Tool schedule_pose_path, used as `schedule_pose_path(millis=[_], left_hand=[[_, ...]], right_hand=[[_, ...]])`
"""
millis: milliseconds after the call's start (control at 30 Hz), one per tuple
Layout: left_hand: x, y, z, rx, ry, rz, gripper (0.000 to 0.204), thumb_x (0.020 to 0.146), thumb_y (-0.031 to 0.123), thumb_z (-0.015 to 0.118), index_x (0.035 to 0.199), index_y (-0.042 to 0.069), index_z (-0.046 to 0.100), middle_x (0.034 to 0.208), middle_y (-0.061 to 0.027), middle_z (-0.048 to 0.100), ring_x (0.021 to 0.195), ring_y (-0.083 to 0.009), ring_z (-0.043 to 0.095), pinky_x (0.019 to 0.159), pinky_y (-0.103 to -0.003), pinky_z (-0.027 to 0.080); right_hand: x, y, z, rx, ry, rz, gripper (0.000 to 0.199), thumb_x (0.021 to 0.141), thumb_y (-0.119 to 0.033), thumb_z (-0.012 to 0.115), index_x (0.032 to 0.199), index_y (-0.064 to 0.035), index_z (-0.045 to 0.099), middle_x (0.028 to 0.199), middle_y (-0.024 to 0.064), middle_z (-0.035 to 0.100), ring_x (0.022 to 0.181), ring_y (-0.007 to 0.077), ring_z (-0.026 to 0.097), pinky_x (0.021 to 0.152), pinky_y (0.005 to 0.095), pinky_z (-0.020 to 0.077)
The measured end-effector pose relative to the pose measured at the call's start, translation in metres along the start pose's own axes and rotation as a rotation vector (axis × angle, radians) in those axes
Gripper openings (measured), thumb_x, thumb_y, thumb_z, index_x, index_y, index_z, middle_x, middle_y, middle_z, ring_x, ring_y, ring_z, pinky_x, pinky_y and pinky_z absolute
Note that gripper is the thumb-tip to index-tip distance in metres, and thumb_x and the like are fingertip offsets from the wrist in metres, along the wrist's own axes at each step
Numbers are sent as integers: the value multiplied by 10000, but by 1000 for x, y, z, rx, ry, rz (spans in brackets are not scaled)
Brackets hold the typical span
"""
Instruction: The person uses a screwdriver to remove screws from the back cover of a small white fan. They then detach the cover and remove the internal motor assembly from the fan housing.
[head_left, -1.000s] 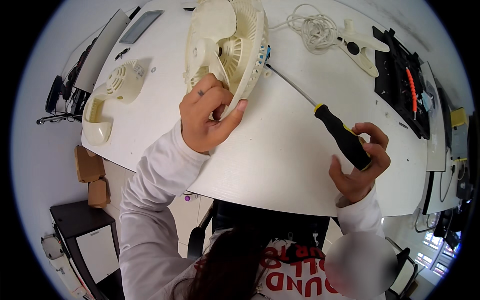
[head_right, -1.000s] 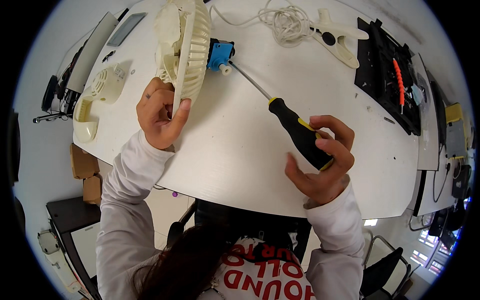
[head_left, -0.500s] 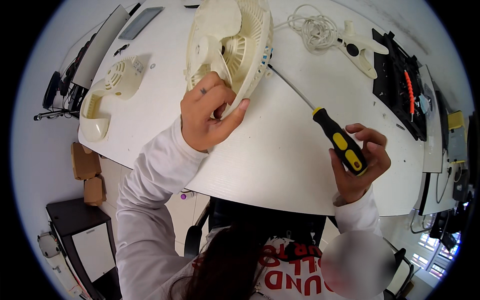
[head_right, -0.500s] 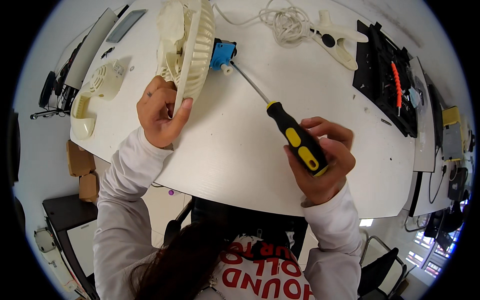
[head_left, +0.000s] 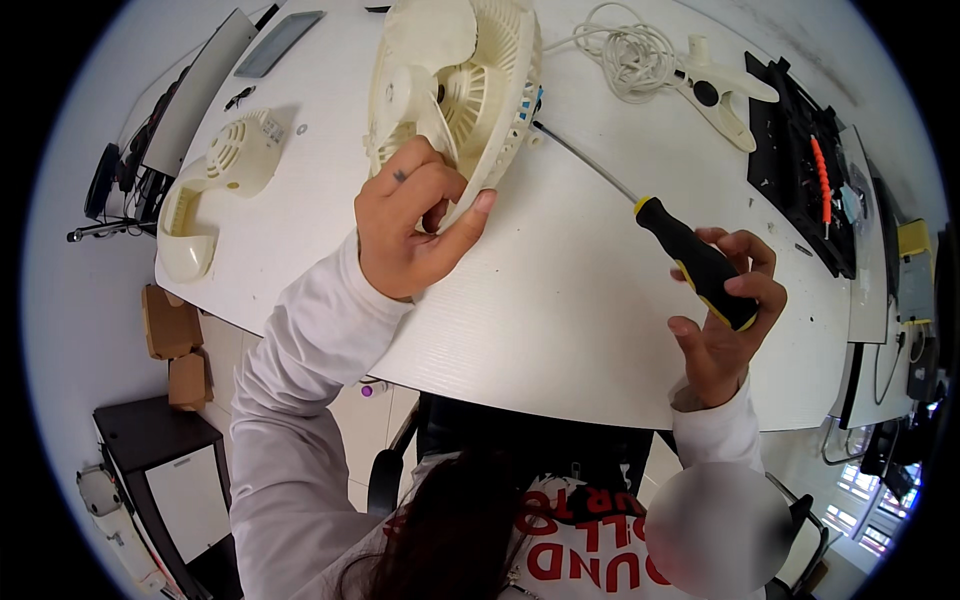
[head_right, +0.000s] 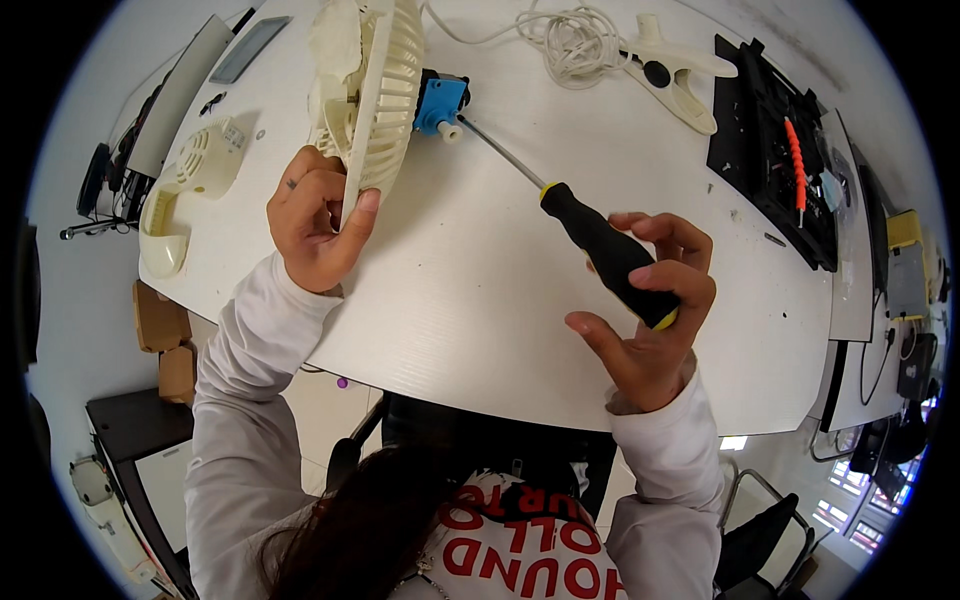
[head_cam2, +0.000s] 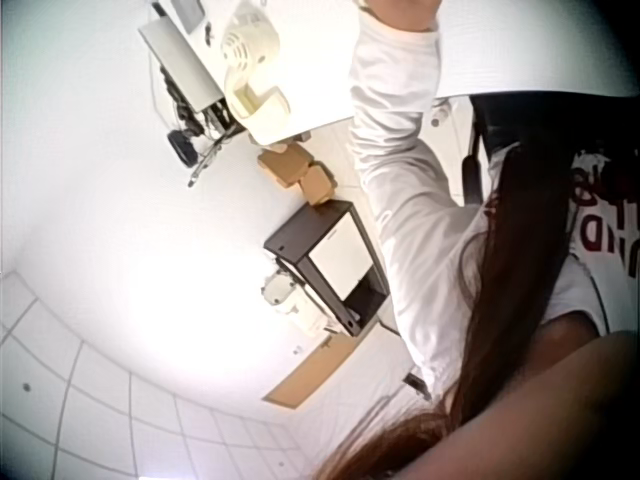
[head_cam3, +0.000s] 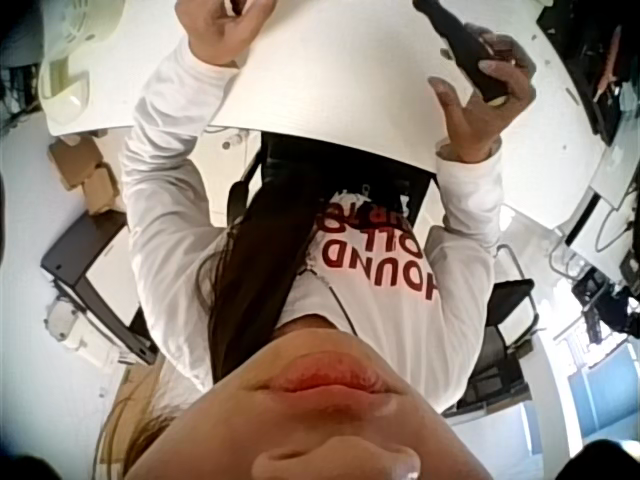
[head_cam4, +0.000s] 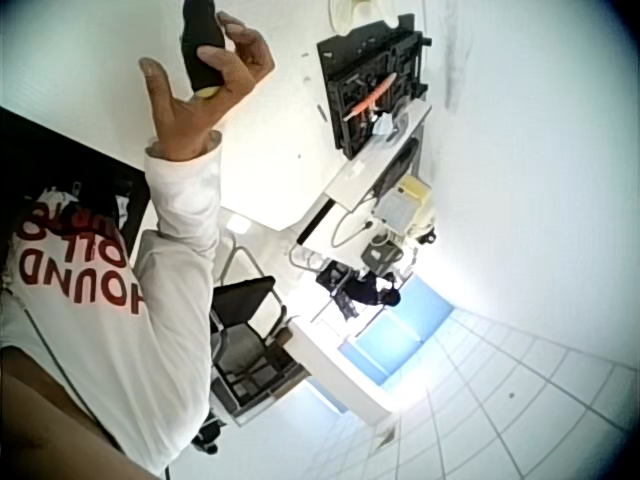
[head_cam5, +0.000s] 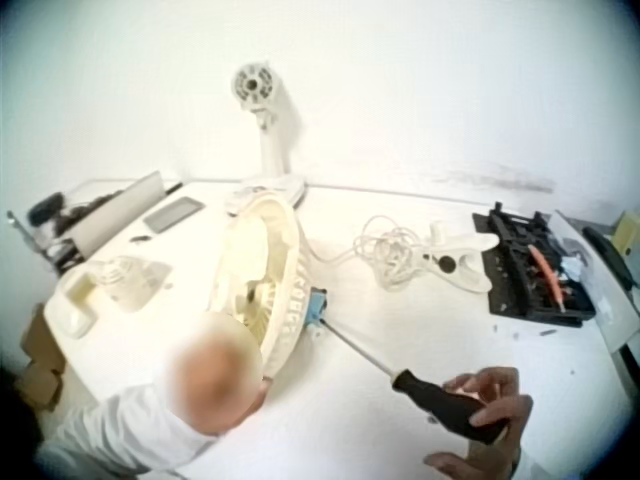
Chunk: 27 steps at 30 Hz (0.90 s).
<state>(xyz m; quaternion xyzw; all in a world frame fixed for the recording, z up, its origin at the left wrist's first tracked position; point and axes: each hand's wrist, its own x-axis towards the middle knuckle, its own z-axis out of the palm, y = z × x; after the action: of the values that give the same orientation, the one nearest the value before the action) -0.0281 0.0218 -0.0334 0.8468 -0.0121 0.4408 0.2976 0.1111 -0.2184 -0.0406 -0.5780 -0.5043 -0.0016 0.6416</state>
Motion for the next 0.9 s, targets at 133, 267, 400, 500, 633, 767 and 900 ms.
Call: schedule_pose_path(millis=[133, 267, 400, 500, 633, 767, 900], left_hand=[[1, 0, 0, 4, 4, 7, 194, 700, -2, 668, 658, 19, 479, 647, -33, 393, 482, -89, 307, 440, -237, 213], [0, 0, 1, -8, -1, 6, 189, 702, 2, 667, 661, 18, 484, 648, -32, 392, 482, -89, 308, 439, -237, 214], [-1, -1, 0, 18, 3, 14, 185, 690, 5, 677, 662, 23, 495, 637, -30, 393, 468, -90, 320, 423, -239, 228], [2, -2, 1, 20, 24, 39, 188, 667, 12, 697, 658, 36, 510, 615, -27, 401, 437, -92, 338, 391, -242, 252], [2, -2, 1, 20, 20, 37, 186, 666, 13, 698, 660, 35, 513, 617, -26, 403, 436, -92, 338, 391, -242, 252], [1, -1, 1, 22, 18, 28, 186, 667, 14, 697, 658, 34, 512, 621, -26, 402, 437, -93, 335, 392, -242, 251], [1, -2, 1, 26, 8, 37, 180, 674, 13, 690, 662, 25, 510, 631, -32, 408, 454, -94, 331, 407, -240, 244]], right_hand=[[-1, 1, -13, -209, -122, 6, 469, 694, 20, 712, 1053, -114, 441, 1091, 152, 461, 1054, 315, 518, 840, 380, 508], [-2, 1, -9, -102, -7, 96, 464, 683, 73, 670, 1065, -108, 477, 1165, 170, 458, 1075, 314, 514, 785, 335, 540], [4, -4, -7, 65, -20, 259, 389, 681, 110, 615, 1001, -97, 537, 1185, 171, 447, 1102, 325, 501, 797, 334, 539], [5, -2, -8, 111, -138, 245, 316, 688, 60, 661, 956, -94, 592, 1177, 140, 413, 1123, 339, 480, 809, 359, 540], [2, 0, -14, 103, -199, 250, 427, 652, 4, 742, 1041, -77, 586, 1113, 128, 462, 1137, 375, 479, 941, 445, 436], [7, -3, -9, 49, -143, 178, 444, 641, 59, 722, 1042, -48, 563, 1029, 132, 565, 1122, 376, 501, 992, 449, 387], [4, -2, -4, 45, -150, 164, 429, 638, 123, 680, 1002, -42, 523, 1053, 153, 606, 1126, 368, 501, 984, 443, 403]])
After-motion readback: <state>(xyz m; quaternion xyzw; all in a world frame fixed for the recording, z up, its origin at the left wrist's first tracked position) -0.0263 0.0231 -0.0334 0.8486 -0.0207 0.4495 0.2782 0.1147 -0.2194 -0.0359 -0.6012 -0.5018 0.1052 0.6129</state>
